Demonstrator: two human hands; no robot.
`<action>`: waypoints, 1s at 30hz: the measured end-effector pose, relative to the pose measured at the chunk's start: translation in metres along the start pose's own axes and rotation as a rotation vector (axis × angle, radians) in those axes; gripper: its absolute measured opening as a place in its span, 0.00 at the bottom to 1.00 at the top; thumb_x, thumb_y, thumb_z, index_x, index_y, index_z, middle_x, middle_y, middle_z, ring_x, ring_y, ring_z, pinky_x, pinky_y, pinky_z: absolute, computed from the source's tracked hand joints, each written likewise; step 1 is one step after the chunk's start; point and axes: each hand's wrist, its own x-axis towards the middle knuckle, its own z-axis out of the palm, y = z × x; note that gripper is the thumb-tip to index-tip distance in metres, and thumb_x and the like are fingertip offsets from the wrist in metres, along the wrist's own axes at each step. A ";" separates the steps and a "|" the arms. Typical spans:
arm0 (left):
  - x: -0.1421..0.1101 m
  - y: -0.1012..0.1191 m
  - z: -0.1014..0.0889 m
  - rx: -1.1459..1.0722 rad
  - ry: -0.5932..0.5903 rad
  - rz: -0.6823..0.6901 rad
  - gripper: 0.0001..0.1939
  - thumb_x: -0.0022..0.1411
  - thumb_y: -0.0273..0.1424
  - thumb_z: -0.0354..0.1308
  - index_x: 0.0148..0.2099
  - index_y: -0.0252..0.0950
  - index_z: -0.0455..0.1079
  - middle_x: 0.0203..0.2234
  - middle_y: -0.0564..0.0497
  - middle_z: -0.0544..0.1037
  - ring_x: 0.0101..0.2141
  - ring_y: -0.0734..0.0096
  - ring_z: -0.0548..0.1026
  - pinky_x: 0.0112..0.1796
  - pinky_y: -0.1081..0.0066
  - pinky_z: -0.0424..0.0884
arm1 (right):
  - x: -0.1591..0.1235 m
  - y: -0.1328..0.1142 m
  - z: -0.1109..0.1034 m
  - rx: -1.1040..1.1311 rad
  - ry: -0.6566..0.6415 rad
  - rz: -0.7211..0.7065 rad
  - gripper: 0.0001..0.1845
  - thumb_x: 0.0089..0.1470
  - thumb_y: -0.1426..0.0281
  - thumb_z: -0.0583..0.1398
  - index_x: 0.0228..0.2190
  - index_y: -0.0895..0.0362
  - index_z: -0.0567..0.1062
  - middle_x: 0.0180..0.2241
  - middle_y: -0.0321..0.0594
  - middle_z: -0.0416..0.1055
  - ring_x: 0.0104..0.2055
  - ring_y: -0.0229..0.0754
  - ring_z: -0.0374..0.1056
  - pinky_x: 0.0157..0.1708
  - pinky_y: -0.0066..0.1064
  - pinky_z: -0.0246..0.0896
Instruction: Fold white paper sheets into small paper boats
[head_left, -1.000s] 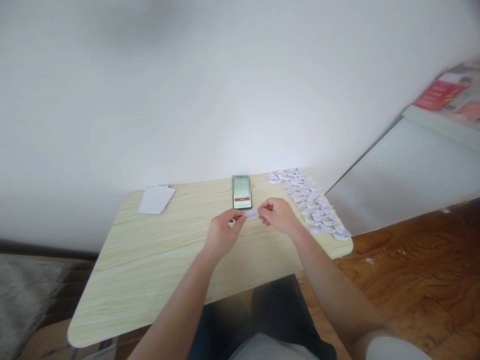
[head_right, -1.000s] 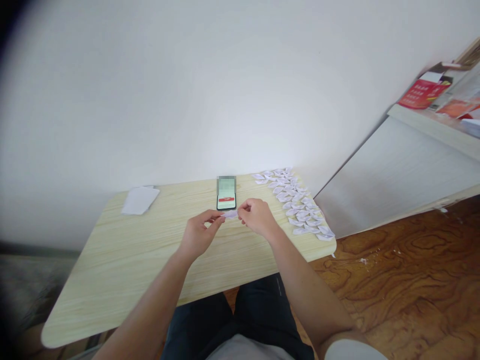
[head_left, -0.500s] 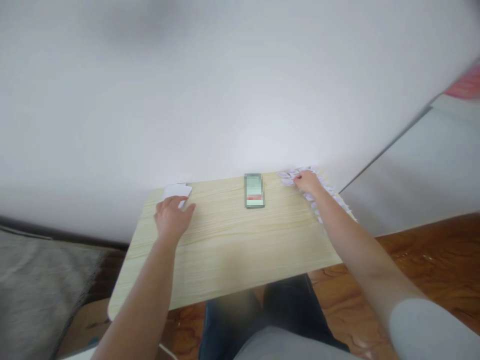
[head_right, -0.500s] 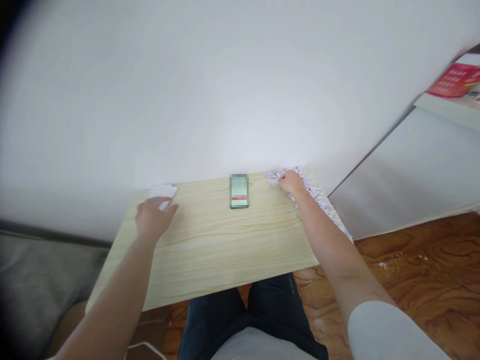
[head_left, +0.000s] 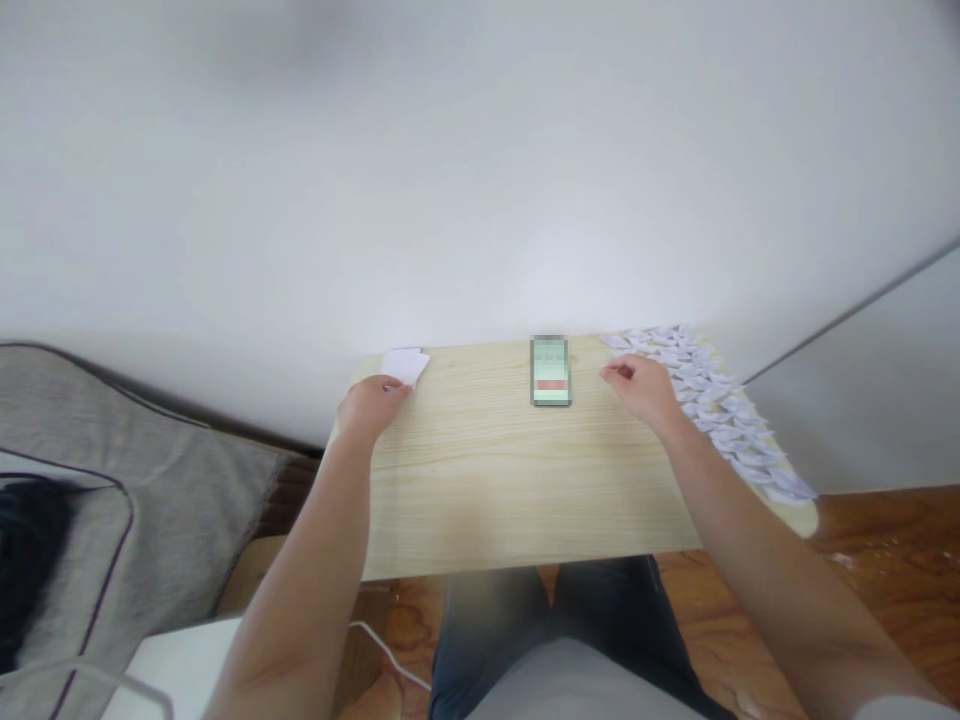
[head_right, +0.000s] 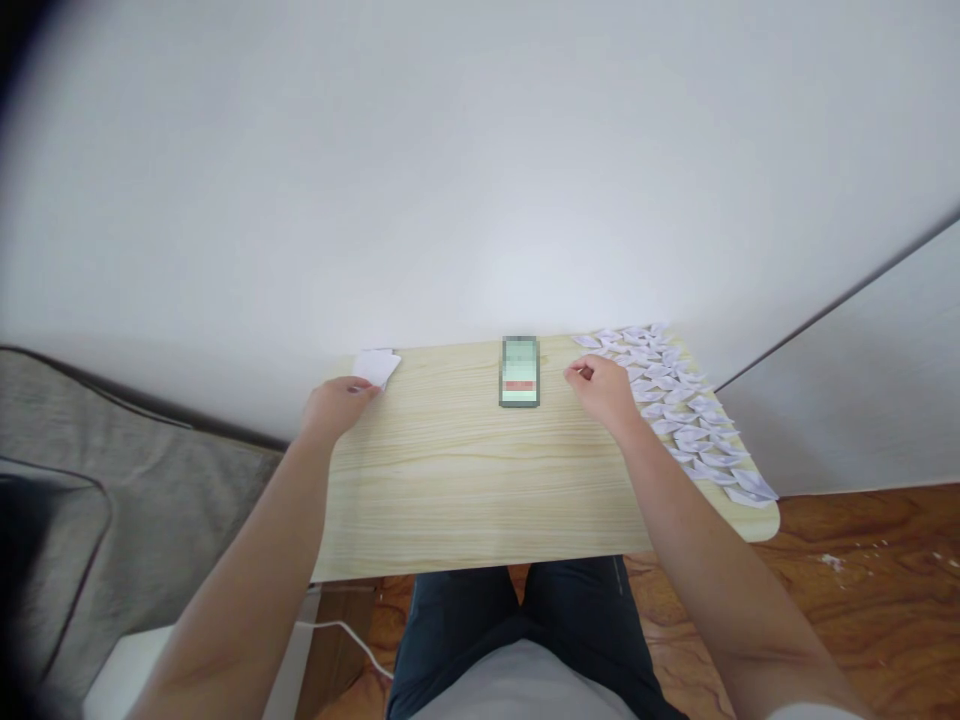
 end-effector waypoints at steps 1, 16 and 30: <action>0.002 0.000 -0.002 0.008 -0.008 -0.003 0.22 0.62 0.46 0.57 0.52 0.41 0.81 0.50 0.40 0.83 0.51 0.44 0.79 0.49 0.55 0.72 | -0.009 -0.005 0.004 0.033 -0.004 -0.011 0.14 0.56 0.61 0.63 0.36 0.57 0.84 0.28 0.39 0.78 0.31 0.42 0.70 0.35 0.32 0.61; -0.030 0.023 -0.047 -0.083 0.293 0.031 0.18 0.65 0.37 0.56 0.47 0.32 0.80 0.49 0.35 0.81 0.54 0.40 0.73 0.57 0.45 0.63 | -0.066 -0.052 0.038 0.407 -0.162 -0.051 0.11 0.55 0.60 0.64 0.31 0.55 0.81 0.23 0.35 0.74 0.26 0.39 0.66 0.29 0.31 0.58; -0.152 0.093 -0.016 -1.264 -0.202 0.171 0.12 0.56 0.38 0.73 0.38 0.35 0.81 0.30 0.49 0.83 0.29 0.68 0.80 0.36 0.67 0.80 | -0.084 -0.116 0.037 1.050 -0.466 0.035 0.24 0.55 0.52 0.69 0.46 0.53 0.73 0.32 0.37 0.81 0.32 0.43 0.78 0.30 0.32 0.74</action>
